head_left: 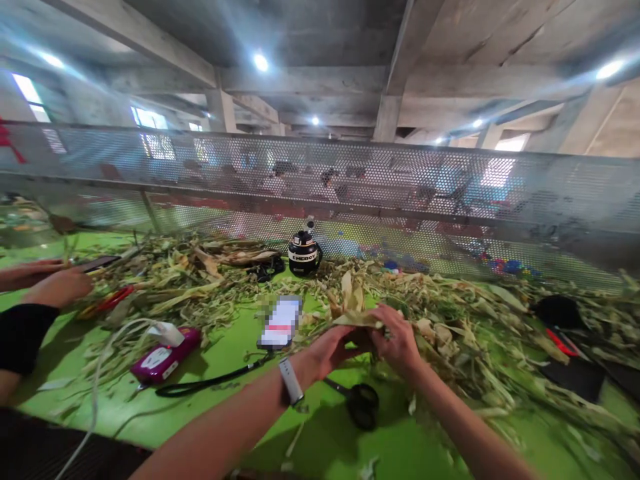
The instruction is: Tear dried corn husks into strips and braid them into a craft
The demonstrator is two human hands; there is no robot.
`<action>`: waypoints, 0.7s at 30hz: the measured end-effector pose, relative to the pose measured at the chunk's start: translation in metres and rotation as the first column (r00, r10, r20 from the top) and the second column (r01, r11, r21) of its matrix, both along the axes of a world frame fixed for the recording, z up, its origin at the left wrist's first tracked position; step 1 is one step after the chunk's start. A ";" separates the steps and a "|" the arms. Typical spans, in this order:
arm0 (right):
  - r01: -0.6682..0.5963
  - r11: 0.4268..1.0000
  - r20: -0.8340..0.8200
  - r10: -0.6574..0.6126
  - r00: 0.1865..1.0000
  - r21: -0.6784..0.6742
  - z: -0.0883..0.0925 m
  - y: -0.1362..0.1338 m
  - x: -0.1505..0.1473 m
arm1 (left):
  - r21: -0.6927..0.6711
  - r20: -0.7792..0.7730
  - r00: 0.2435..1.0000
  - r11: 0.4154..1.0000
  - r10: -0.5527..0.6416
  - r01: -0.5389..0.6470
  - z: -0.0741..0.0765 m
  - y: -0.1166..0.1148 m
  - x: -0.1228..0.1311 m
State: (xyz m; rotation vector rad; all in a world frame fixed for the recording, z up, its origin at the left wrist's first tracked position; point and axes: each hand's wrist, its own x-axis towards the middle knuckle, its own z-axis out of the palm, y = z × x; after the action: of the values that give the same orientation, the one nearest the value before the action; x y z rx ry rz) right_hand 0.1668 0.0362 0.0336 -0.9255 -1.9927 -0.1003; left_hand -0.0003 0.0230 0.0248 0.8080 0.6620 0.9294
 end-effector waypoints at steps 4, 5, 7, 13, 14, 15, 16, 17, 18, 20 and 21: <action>0.105 0.990 0.183 -0.121 0.976 0.093 -0.003 -0.013 -0.010 | 0.119 -0.041 0.960 0.956 0.276 -0.270 -0.024 0.020 0.013; 0.144 0.982 0.214 -0.168 0.962 0.123 -0.001 -0.016 -0.012 | 0.160 -0.036 0.952 0.943 0.302 -0.293 -0.027 0.021 0.013; 0.182 0.967 0.265 -0.226 0.937 0.179 0.003 -0.021 -0.016 | 0.223 -0.029 0.950 0.928 0.312 -0.298 -0.029 0.019 0.012; 0.155 0.983 0.099 -0.145 0.984 -0.095 0.021 -0.002 -0.011 | 0.275 0.001 0.952 0.915 0.305 -0.293 -0.017 0.021 0.014; 0.153 0.962 -0.037 -0.165 0.986 -0.225 0.024 0.004 -0.006 | 0.256 0.001 0.949 0.917 0.315 -0.305 -0.016 0.023 0.016; 0.119 0.929 -0.180 -0.191 0.965 -0.350 0.026 0.010 -0.001 | 0.231 -0.006 0.945 0.920 0.328 -0.318 -0.016 0.025 0.017; 0.061 0.892 -0.296 -0.212 0.931 -0.448 0.028 0.016 0.004 | 0.209 -0.019 0.939 0.920 0.343 -0.332 -0.017 0.025 0.019; 0.000 0.855 -0.365 -0.221 0.904 -0.518 0.029 0.019 0.007 | 0.195 -0.033 0.933 0.918 0.359 -0.346 -0.017 0.026 0.020; -0.047 0.825 -0.394 -0.218 0.893 -0.563 0.028 0.021 0.009 | 0.190 -0.042 0.929 0.916 0.368 -0.354 -0.017 0.025 0.021; -0.056 0.805 -0.356 -0.197 0.913 -0.590 0.027 0.021 0.009 | 0.213 -0.028 0.937 0.918 0.348 -0.335 -0.016 0.021 0.024; -0.026 0.813 -0.307 -0.191 0.932 -0.582 0.025 0.019 0.006 | 0.231 -0.017 0.948 0.924 0.317 -0.305 -0.015 0.019 0.025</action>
State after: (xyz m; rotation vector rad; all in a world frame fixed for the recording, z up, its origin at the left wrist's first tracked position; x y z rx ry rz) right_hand 0.1730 0.0555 0.0587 -1.3110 -1.6535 0.6257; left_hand 0.0245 0.0418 0.0097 0.9486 0.7544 1.2933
